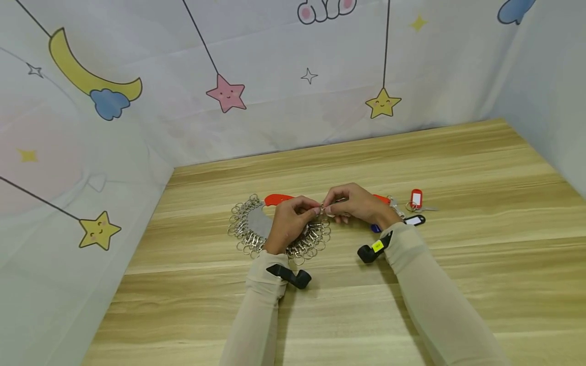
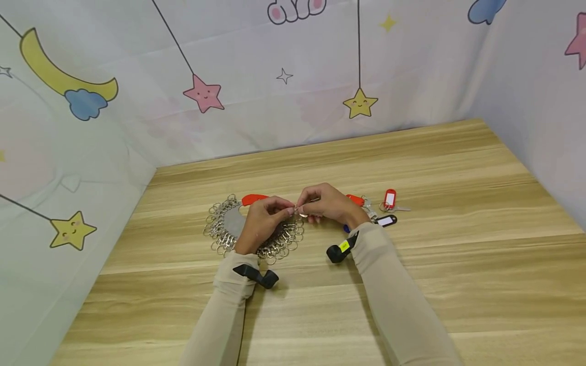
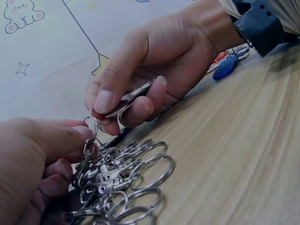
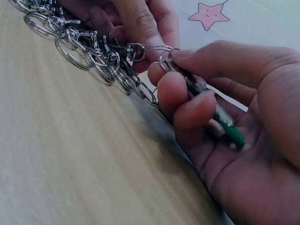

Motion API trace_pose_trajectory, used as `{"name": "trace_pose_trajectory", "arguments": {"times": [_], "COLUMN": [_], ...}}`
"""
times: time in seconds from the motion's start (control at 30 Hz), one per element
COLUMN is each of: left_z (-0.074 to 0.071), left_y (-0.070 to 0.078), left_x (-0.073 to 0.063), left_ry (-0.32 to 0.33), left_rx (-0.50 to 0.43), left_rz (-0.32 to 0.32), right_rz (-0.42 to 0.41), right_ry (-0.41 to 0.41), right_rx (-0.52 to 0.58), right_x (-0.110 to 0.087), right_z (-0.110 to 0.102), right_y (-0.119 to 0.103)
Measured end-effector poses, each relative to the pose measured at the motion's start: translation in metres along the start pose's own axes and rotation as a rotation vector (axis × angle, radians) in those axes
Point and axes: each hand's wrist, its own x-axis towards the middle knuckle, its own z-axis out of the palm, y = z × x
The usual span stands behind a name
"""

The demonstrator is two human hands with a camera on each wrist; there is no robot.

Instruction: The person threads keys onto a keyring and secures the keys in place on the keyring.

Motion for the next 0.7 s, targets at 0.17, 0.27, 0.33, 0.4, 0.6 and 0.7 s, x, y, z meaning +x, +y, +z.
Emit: {"name": "trace_pose_trajectory", "arguments": {"times": [0.17,0.27,0.33,0.4,0.6,0.7], "left_z": [-0.0008,-0.0011,-0.0012,-0.0012,-0.0011,-0.0009], "left_y": [-0.0012,-0.0016,-0.0014,-0.0009,-0.0006,-0.0007], "left_x": [-0.001,-0.0016,-0.0016,-0.0013,-0.0007,-0.0007], "left_ry": [-0.035,-0.062,-0.067,-0.064,-0.05,-0.049], "left_rx": [0.001,0.016,0.033,0.042,0.037,0.027], "left_rz": [0.016,0.005,-0.001,-0.002,0.0,-0.002], "right_rz": [0.024,0.024,0.021,0.011,-0.022,-0.026], "right_ry": [0.039,0.041,0.034,0.019,-0.014,-0.018], "right_rx": [0.02,0.033,0.04,0.052,0.119,0.138], "right_x": [0.0001,0.0006,0.0006,0.0003,-0.0012,-0.0013], "right_z": [0.0011,0.0012,0.0009,0.0004,-0.0017,-0.0024], "right_y": [0.0022,0.0035,0.0036,0.0032,0.0014,0.0016]}}
